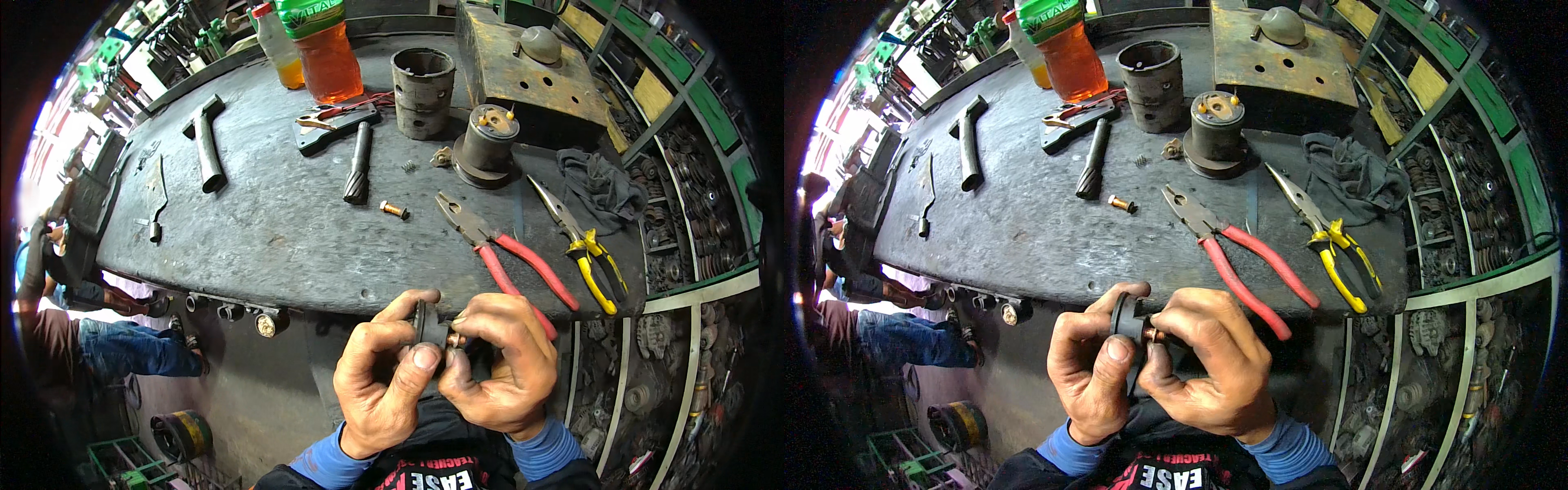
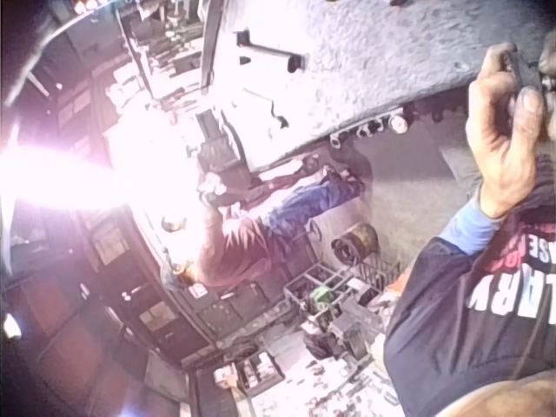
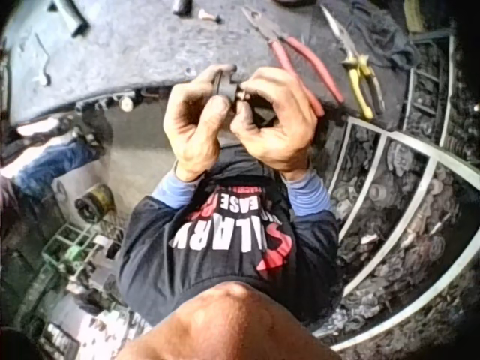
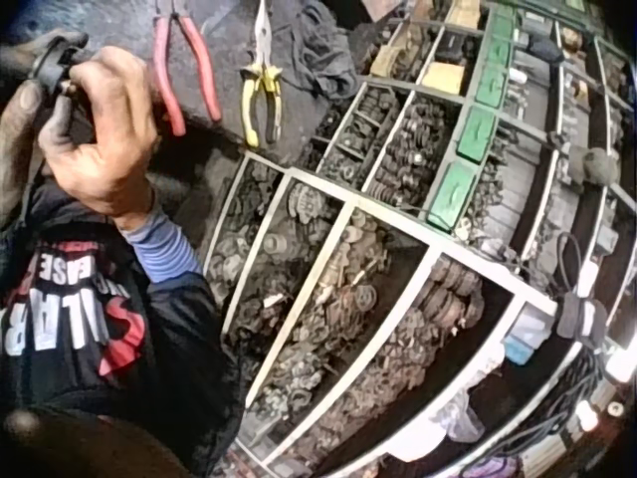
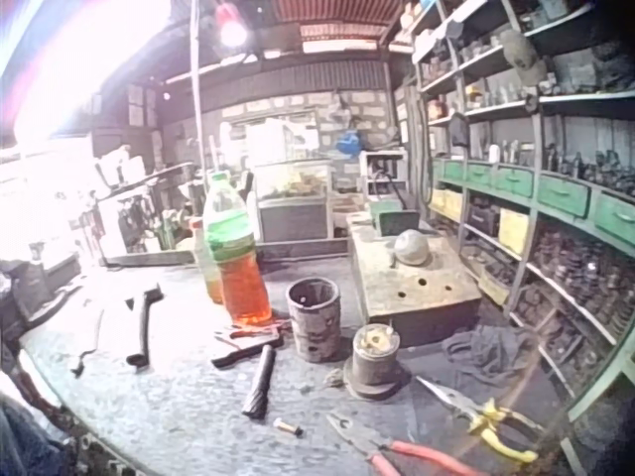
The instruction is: The person uses pliers to manipulate a small cylindrical metal component on a workbench, repeatedly adjusting and pressing parts. They then use a hammer to tap the component and continue adjusting it with pliers. The task involves handling small metal parts and tools on a cluttered workbench.
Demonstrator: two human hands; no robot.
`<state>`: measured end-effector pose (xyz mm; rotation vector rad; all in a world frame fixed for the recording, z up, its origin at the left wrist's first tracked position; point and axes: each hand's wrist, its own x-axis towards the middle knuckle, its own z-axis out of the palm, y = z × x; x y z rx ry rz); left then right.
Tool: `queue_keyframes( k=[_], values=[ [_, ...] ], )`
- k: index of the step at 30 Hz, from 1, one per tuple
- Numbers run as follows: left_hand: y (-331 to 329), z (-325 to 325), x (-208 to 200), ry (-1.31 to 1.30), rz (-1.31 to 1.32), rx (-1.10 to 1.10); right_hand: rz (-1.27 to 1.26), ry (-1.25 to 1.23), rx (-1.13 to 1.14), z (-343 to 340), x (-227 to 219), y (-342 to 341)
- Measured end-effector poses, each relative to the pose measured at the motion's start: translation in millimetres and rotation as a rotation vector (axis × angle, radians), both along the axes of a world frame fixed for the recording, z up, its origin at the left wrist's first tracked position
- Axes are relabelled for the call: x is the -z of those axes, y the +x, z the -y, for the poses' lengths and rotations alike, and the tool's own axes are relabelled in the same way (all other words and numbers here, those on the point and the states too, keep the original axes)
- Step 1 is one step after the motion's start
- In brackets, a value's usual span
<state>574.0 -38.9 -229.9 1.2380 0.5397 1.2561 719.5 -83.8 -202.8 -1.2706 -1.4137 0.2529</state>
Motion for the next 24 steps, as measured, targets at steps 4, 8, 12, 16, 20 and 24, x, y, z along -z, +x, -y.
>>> queue_keyframes(
  k=[4, 8, 12, 16, 20, 24],
  values=[
    [0, -2, -5, -0.037, -0.024, -0.006, -0.011, -0.006, -0.022, -3, -2, 0],
    [3, -3, -11, -0.168, 0.008, -0.012, -0.034, -0.052, -0.085, -1, 0, 3],
    [2, -8, -7, -0.128, -0.012, -0.006, -0.017, -0.047, -0.084, -1, 0, -1],
    [2, -13, -5, -0.122, 0.013, 0.007, 0.021, -0.021, -0.088, -2, 4, 1],
    [-2, -22, -12, -0.29, 0.078, 0.006, 0.365, -0.103, 0.194, 1, -9, 22],
    [-1, -32, -18, -0.318, 0.117, -0.018, 0.767, -0.425, 0.387, 5, -14, 47]
  ],
)
